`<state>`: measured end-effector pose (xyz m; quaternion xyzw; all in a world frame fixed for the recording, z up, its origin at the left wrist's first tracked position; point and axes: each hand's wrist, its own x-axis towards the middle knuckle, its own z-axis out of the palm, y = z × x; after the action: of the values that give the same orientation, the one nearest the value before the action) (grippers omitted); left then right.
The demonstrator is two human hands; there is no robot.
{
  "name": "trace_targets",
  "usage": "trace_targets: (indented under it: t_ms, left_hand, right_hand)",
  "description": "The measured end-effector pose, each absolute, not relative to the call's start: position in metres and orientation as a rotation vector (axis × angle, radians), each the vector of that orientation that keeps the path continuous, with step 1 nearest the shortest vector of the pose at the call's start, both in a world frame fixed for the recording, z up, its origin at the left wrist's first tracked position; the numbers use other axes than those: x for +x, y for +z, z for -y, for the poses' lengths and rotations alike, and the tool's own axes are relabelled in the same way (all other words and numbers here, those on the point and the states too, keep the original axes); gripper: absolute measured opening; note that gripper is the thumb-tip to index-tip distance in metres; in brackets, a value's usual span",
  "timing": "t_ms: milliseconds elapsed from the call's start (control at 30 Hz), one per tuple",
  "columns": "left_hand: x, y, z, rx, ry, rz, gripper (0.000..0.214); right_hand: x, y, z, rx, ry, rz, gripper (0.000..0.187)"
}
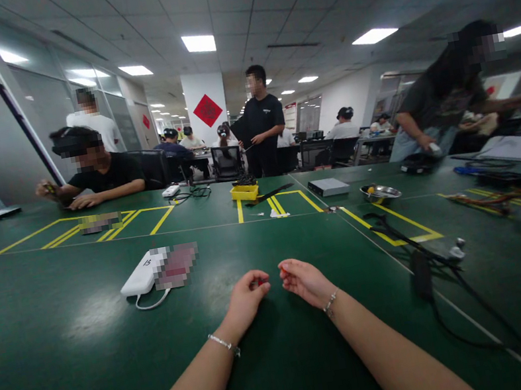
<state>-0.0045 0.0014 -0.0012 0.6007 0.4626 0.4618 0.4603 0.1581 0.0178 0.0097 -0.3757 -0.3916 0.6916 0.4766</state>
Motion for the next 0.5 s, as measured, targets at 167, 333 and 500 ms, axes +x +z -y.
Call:
trace_targets:
  t_ms: [167,333,500]
  left_hand:
    - [-0.0019,-0.0001,-0.0013,1.338,1.121,-1.032,0.026]
    - [-0.0026,0.0023,0.0007,1.364,1.143,-1.072,0.019]
    - [-0.0031,0.0030,0.0009,1.402,1.169,-1.118,0.018]
  right_hand:
    - [0.1578,0.0070,-0.0189,-0.909,1.709,0.983,0.017]
    - [0.1584,0.0051,-0.0199,-0.878,1.742,0.986,0.016]
    - [0.1599,0.0050,-0.0188,-0.856,1.771,0.990,0.019]
